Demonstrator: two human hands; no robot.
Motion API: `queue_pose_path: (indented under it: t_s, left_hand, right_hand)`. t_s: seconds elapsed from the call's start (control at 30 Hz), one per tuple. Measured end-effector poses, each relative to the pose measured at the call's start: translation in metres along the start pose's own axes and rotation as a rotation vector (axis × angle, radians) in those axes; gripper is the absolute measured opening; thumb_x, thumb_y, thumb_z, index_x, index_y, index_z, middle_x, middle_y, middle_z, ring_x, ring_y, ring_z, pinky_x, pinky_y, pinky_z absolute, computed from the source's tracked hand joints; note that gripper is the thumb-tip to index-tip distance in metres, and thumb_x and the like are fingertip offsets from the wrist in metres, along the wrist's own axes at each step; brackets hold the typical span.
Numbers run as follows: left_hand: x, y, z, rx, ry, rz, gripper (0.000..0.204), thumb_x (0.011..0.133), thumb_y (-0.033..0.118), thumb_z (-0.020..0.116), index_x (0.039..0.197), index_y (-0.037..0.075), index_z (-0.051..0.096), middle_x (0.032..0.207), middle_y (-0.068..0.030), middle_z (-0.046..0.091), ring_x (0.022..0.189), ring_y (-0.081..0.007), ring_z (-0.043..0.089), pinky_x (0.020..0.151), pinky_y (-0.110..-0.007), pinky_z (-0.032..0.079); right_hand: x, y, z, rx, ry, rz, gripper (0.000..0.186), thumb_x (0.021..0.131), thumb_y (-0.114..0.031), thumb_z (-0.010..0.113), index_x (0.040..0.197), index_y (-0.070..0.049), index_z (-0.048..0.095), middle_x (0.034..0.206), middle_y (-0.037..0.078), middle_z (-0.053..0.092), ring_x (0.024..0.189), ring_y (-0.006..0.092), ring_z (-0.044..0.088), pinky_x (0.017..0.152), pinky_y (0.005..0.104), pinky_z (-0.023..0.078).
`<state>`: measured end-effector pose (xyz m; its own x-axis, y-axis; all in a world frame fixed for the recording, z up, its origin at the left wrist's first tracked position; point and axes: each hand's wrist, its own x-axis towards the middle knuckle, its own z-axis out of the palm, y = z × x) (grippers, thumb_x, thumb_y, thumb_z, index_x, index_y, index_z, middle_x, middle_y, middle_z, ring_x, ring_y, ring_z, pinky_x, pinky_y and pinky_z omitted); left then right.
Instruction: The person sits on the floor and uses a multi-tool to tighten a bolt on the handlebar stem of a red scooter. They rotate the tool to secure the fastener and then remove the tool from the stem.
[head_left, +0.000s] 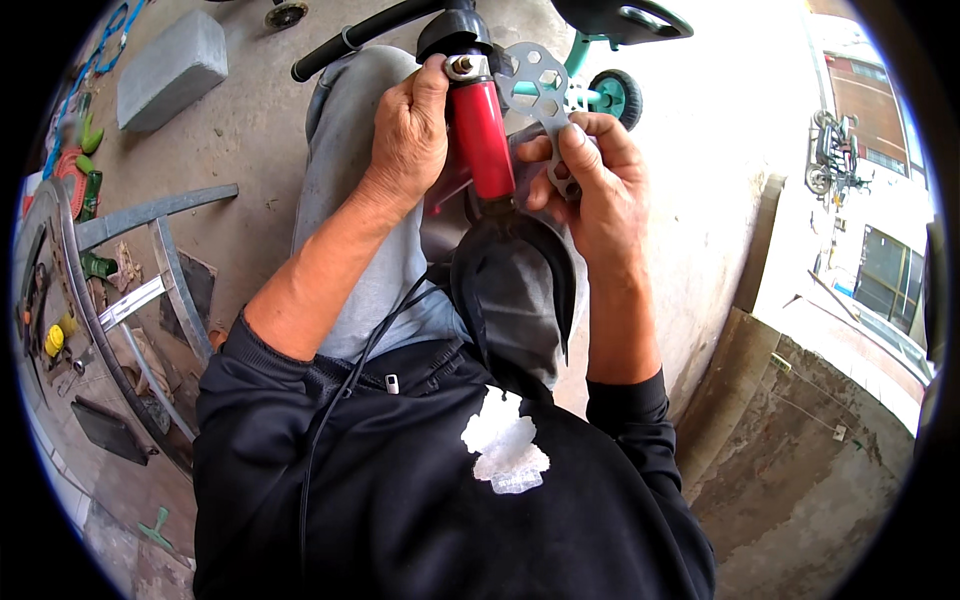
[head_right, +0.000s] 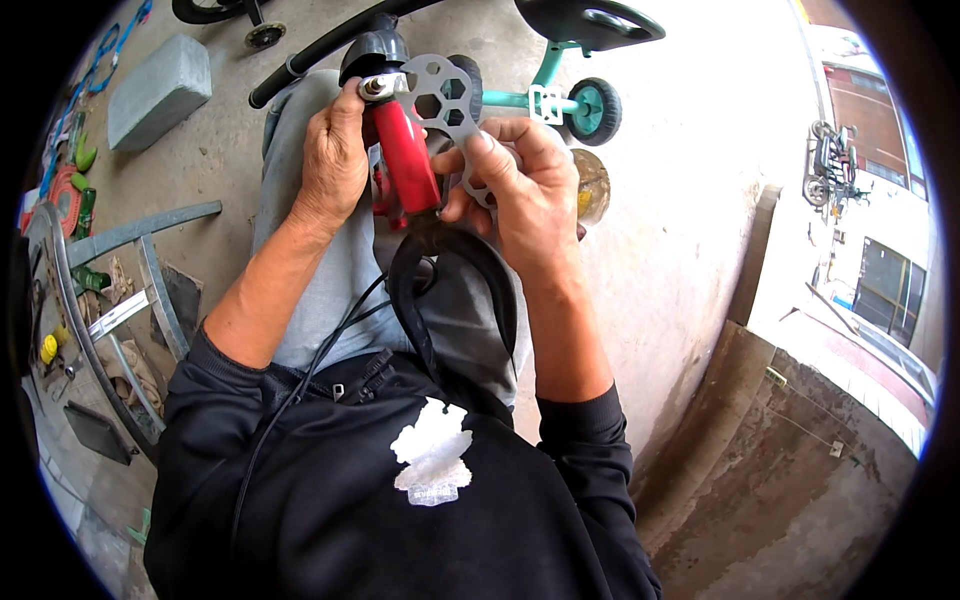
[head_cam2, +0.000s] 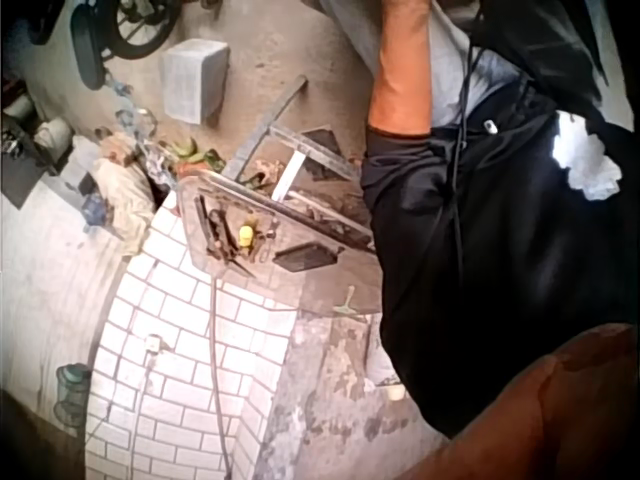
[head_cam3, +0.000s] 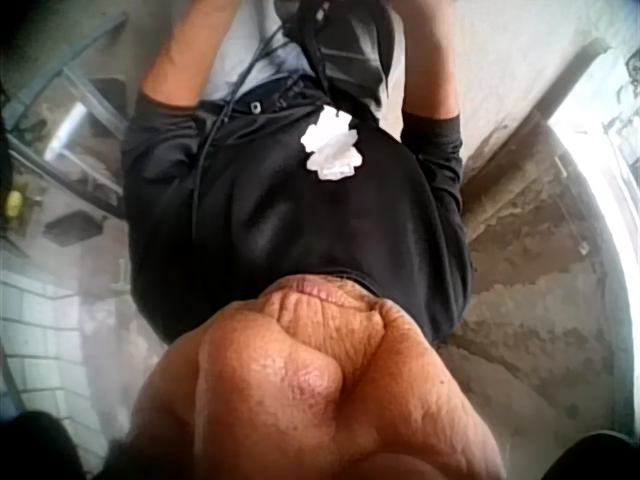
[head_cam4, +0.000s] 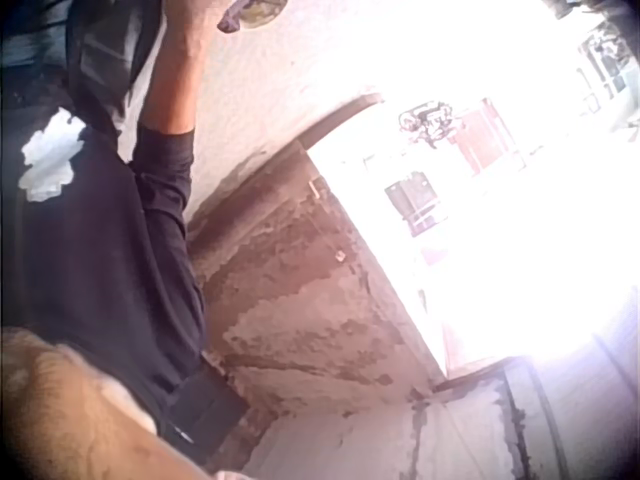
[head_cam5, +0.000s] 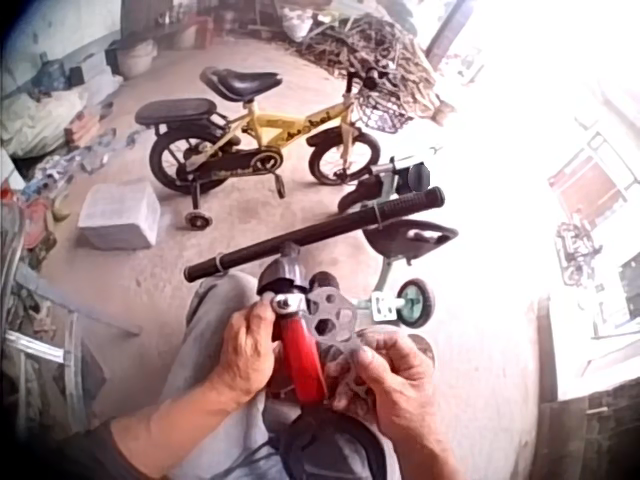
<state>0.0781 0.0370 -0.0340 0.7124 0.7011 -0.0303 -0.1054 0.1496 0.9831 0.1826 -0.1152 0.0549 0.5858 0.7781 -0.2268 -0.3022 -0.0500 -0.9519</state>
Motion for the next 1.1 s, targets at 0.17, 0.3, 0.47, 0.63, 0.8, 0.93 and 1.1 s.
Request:
queue_pose_path:
  t_s: [0.17,0.3,0.47,0.63,0.8,0.93,1.1]
  left_hand:
    - [0.001,-0.005,-0.003,0.037,-0.027,-0.020,0.054,0.107,0.043,0.035,0.108,-0.003,0.064,0.087,-0.0131,0.072,0.081,-0.0201,0.071,0.079,-0.033,0.057]
    - [0.000,-0.002,0.007,0.160,0.159,0.206,0.057,0.107,0.046,0.038,0.093,-0.002,0.066,0.069,-0.0077,0.062,0.065,-0.0157,0.058,0.066,-0.032,0.049]
    - [-0.001,-0.009,0.009,0.188,0.212,0.277,0.060,0.106,0.048,0.038,0.095,-0.005,0.064,0.073,-0.0107,0.064,0.070,-0.0171,0.059,0.071,-0.033,0.050]
    - [-0.002,-0.004,0.005,0.204,0.160,0.227,0.063,0.105,0.051,0.038,0.096,-0.005,0.064,0.075,-0.0108,0.065,0.073,-0.0170,0.059,0.073,-0.032,0.049]
    - [-0.001,-0.005,0.006,0.186,0.174,0.253,0.064,0.105,0.053,0.038,0.098,-0.006,0.063,0.076,-0.0118,0.065,0.073,-0.0182,0.060,0.074,-0.033,0.049]
    - [-0.001,-0.004,0.004,0.143,0.137,0.197,0.062,0.105,0.052,0.037,0.102,-0.005,0.063,0.079,-0.0145,0.067,0.075,-0.0220,0.063,0.076,-0.034,0.050]
    - [0.000,-0.009,0.005,0.269,0.194,0.326,0.057,0.107,0.048,0.036,0.106,-0.003,0.062,0.085,-0.0176,0.068,0.080,-0.0300,0.068,0.077,-0.037,0.052]
  right_hand:
    - [-0.009,0.009,0.014,-0.812,0.210,-0.547,0.022,0.093,-0.005,0.067,0.115,-0.005,0.069,0.091,0.008,0.069,0.076,0.0145,0.064,0.068,0.0262,0.051]
    - [-0.009,0.013,0.025,-1.132,0.236,-0.716,0.025,0.091,-0.005,0.069,0.115,-0.009,0.073,0.101,0.008,0.066,0.089,0.0180,0.064,0.075,0.0289,0.052]
    - [-0.008,0.018,0.031,-1.237,0.282,-0.791,0.026,0.088,-0.008,0.071,0.113,-0.009,0.074,0.099,0.009,0.066,0.091,0.0228,0.064,0.077,0.0343,0.052]
    - [-0.006,0.020,0.031,-1.233,0.281,-0.781,0.025,0.088,-0.008,0.071,0.113,-0.009,0.074,0.100,0.010,0.066,0.093,0.0230,0.063,0.079,0.0349,0.051]
    - [-0.005,0.019,0.034,-1.232,0.259,-0.746,0.028,0.089,-0.007,0.069,0.117,-0.009,0.073,0.102,0.011,0.066,0.093,0.0232,0.063,0.078,0.0347,0.051]
    - [-0.005,0.031,0.036,-1.169,0.294,-0.757,0.037,0.082,-0.003,0.072,0.118,-0.010,0.071,0.099,0.010,0.063,0.086,0.0262,0.058,0.073,0.0378,0.049]
    - [-0.008,0.037,0.046,-1.161,0.297,-0.720,0.037,0.082,-0.003,0.071,0.119,-0.009,0.070,0.099,0.010,0.063,0.086,0.0271,0.059,0.073,0.0375,0.050]
